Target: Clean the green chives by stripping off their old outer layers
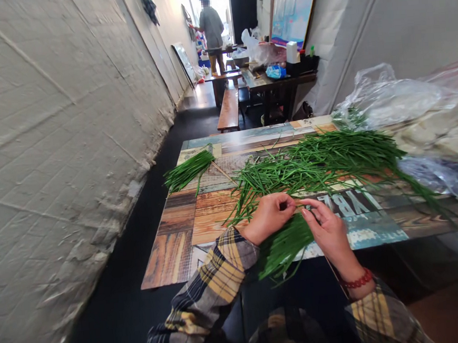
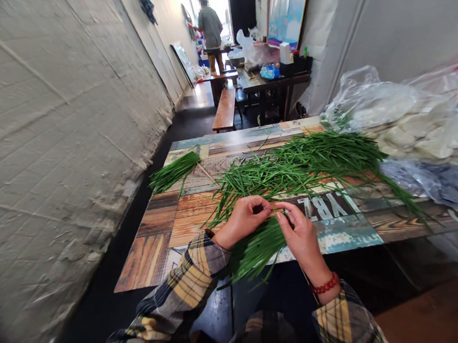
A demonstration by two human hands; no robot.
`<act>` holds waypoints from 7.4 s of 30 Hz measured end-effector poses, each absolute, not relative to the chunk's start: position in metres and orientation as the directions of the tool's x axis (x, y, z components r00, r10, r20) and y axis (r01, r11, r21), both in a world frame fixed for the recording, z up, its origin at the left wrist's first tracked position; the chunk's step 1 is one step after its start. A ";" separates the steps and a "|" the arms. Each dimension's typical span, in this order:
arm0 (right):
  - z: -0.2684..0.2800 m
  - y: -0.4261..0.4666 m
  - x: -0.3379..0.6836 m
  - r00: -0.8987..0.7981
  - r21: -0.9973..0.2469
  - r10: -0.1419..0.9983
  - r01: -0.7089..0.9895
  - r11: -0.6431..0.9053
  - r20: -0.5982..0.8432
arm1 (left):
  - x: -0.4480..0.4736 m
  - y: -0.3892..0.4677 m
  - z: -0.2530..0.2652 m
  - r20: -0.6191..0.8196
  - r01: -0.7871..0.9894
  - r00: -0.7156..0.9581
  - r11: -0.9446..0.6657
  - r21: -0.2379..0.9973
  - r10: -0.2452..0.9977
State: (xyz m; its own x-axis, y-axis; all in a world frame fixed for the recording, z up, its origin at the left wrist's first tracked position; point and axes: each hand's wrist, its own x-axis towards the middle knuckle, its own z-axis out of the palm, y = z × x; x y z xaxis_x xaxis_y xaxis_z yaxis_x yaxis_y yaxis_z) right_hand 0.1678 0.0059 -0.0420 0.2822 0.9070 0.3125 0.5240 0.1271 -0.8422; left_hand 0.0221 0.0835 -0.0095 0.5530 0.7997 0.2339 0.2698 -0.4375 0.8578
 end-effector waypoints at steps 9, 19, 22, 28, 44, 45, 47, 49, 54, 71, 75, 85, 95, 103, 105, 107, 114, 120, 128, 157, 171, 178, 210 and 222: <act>-0.032 0.006 0.165 0.309 -0.840 0.917 0.540 0.050 0.253 | 0.024 0.087 -0.006 0.151 0.295 0.536 -0.352 0.889 0.831; -0.034 0.007 0.166 0.297 -0.852 0.923 0.520 0.059 0.246 | 0.025 0.087 -0.002 0.152 0.297 0.521 -0.345 0.890 0.840; -0.033 0.007 0.166 0.290 -0.848 0.924 0.526 0.064 0.250 | 0.025 0.087 -0.002 0.159 0.284 0.514 -0.343 0.896 0.843; -0.033 0.006 0.166 0.284 -0.837 0.923 0.543 0.068 0.260 | 0.025 0.087 -0.004 0.179 0.273 0.508 -0.355 0.894 0.843; -0.030 0.007 0.164 0.283 -0.842 0.925 0.536 0.068 0.254 | 0.024 0.087 -0.007 0.242 0.351 0.511 -0.457 0.817 0.825; -0.030 0.007 0.164 0.286 -0.838 0.923 0.542 0.064 0.256 | 0.024 0.086 -0.007 0.244 0.358 0.512 -0.463 0.811 0.824; -0.031 0.007 0.164 0.288 -0.831 0.922 0.553 0.062 0.260 | 0.024 0.086 -0.007 0.247 0.370 0.514 -0.472 0.801 0.822; -0.030 0.006 0.164 0.286 -0.829 0.922 0.556 0.062 0.261 | 0.024 0.085 -0.006 0.250 0.377 0.512 -0.476 0.794 0.822; -0.032 0.005 0.165 0.299 -0.839 0.923 0.542 0.043 0.240 | 0.024 0.082 -0.003 0.263 0.379 0.512 -0.489 0.785 0.818; -0.039 0.003 0.167 0.332 -0.808 0.912 0.590 -0.003 0.239 | 0.017 0.073 0.009 0.306 0.326 0.708 -0.678 0.658 0.637; -0.039 0.004 0.166 0.321 -0.823 0.913 0.567 0.027 0.251 | 0.004 0.096 0.006 0.371 0.411 0.449 -0.557 0.722 0.813; -0.037 0.004 0.166 0.298 -0.827 0.917 0.559 0.057 0.265 | -0.024 0.125 0.002 0.360 0.713 0.335 -0.484 0.507 0.871; -0.036 0.005 0.166 0.262 -0.820 0.914 0.561 0.117 0.310 | -0.017 0.125 -0.008 0.308 0.761 0.502 -0.582 0.287 0.808; -0.036 0.005 0.166 0.262 -0.812 0.914 0.572 0.113 0.311 | -0.017 0.133 -0.010 0.439 0.661 0.301 -0.517 0.544 0.847; -0.037 0.006 0.166 0.264 -0.820 0.914 0.560 0.116 0.309 | -0.015 0.133 -0.007 0.438 0.606 0.269 -0.504 0.616 0.858; -0.038 0.006 0.166 0.264 -0.830 0.916 0.546 0.116 0.301 | -0.012 0.130 -0.004 0.432 0.569 0.274 -0.507 0.647 0.859; -0.036 0.006 0.166 0.256 -0.838 0.920 0.532 0.122 0.296 | -0.004 0.121 0.000 0.365 0.521 0.388 -0.528 0.671 0.846; -0.035 0.006 0.166 0.263 -0.829 0.918 0.547 0.112 0.297 | 0.002 0.116 -0.001 0.303 0.459 0.463 -0.518 0.722 0.833; -0.031 0.006 0.164 0.275 -0.853 0.914 0.506 0.126 0.298 | 0.012 0.106 0.000 0.190 0.292 0.531 -0.389 0.874 0.826; -0.037 0.006 0.165 0.294 -0.840 0.909 0.532 0.101 0.295 | 0.015 0.098 0.010 0.248 0.203 0.475 -0.379 0.903 0.844; -0.032 0.006 0.164 0.280 -0.818 0.906 0.564 0.113 0.317 | 0.022 0.096 -0.002 0.185 0.287 0.570 -0.405 0.868 0.800; -0.030 0.006 0.164 0.269 -0.828 0.907 0.545 0.134 0.323 | 0.023 0.095 -0.002 0.185 0.305 0.590 -0.429 0.850 0.786; -0.027 0.006 0.162 0.276 -0.802 0.901 0.586 0.119 0.336 | 0.021 0.091 0.004 0.190 0.295 0.594 -0.432 0.852 0.782; -0.029 0.006 0.163 0.337 -0.803 0.892 0.595 0.047 0.302 | 0.020 0.091 0.002 0.293 0.299 0.644 -0.585 0.754 0.706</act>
